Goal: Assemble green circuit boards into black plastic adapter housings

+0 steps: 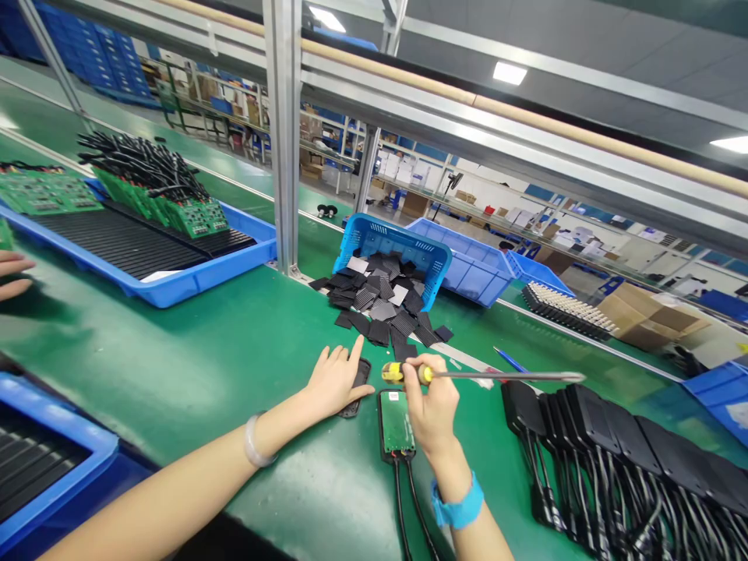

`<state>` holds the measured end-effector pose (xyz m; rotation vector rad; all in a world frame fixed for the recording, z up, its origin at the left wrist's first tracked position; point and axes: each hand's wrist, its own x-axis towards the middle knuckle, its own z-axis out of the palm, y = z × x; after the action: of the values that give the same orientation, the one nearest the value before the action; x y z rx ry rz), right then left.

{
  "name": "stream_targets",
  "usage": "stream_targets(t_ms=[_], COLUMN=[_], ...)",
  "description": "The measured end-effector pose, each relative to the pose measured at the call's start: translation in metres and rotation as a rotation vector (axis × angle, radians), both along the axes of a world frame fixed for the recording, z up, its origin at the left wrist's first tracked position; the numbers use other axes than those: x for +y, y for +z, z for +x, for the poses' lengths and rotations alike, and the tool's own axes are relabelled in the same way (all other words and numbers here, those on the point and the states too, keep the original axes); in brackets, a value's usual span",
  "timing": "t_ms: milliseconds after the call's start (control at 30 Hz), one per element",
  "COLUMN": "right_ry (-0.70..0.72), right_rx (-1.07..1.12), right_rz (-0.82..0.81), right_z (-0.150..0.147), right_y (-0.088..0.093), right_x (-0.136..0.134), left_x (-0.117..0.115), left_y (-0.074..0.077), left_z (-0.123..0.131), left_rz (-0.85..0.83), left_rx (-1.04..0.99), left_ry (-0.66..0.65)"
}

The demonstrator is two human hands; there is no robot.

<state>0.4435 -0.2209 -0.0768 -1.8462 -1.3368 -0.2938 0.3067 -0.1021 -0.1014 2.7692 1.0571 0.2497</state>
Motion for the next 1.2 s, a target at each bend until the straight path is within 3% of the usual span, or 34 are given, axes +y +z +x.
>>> stream_targets(t_ms=[67,167,300,433,567,633,833,900,1000,1200], right_ry=[0.036,0.013,-0.225,-0.422,-0.529,-0.503,-0.100,-0.079,-0.078,0.050], right_rx=[-0.018,-0.058,-0.131,-0.153,-0.134,-0.129,0.014,0.015,0.157,1.099], right_rz=[-0.096,-0.265,-0.526,-0.802,-0.880,-0.859,-1.051,-1.019,-0.807,-0.224], right_z=[-0.005,0.001,0.033,0.068,0.074,0.060,-0.011,-0.021,-0.019,-0.002], right_y=[-0.008,-0.011,-0.002,-0.007,-0.014,-0.014,-0.020,-0.028,-0.035,-0.024], right_x=[0.004,0.007,-0.010,-0.039,-0.053,-0.051,-0.042,-0.041,-0.039,-0.037], left_x=[0.001,0.005,0.011,0.018,0.023,0.024,0.029,0.029,0.027,0.018], left_y=[0.000,-0.004,-0.012,-0.019,-0.019,-0.018,-0.013,-0.011,-0.009,-0.011], left_z=[0.000,0.001,0.002,0.005,0.010,0.012,0.012,0.010,0.008,0.010], left_rz=[-0.034,-0.220,-0.467,-0.693,-1.084,-1.304,-1.681,-1.779,-1.876,-1.859], left_rx=[-0.053,-0.218,-0.394,-0.575,-0.793,-0.883,-1.086,-1.119,-1.177,-1.202], left_ry=[-0.020,-0.015,-0.004,0.036,0.099,0.123,0.249,0.233,0.221,0.175])
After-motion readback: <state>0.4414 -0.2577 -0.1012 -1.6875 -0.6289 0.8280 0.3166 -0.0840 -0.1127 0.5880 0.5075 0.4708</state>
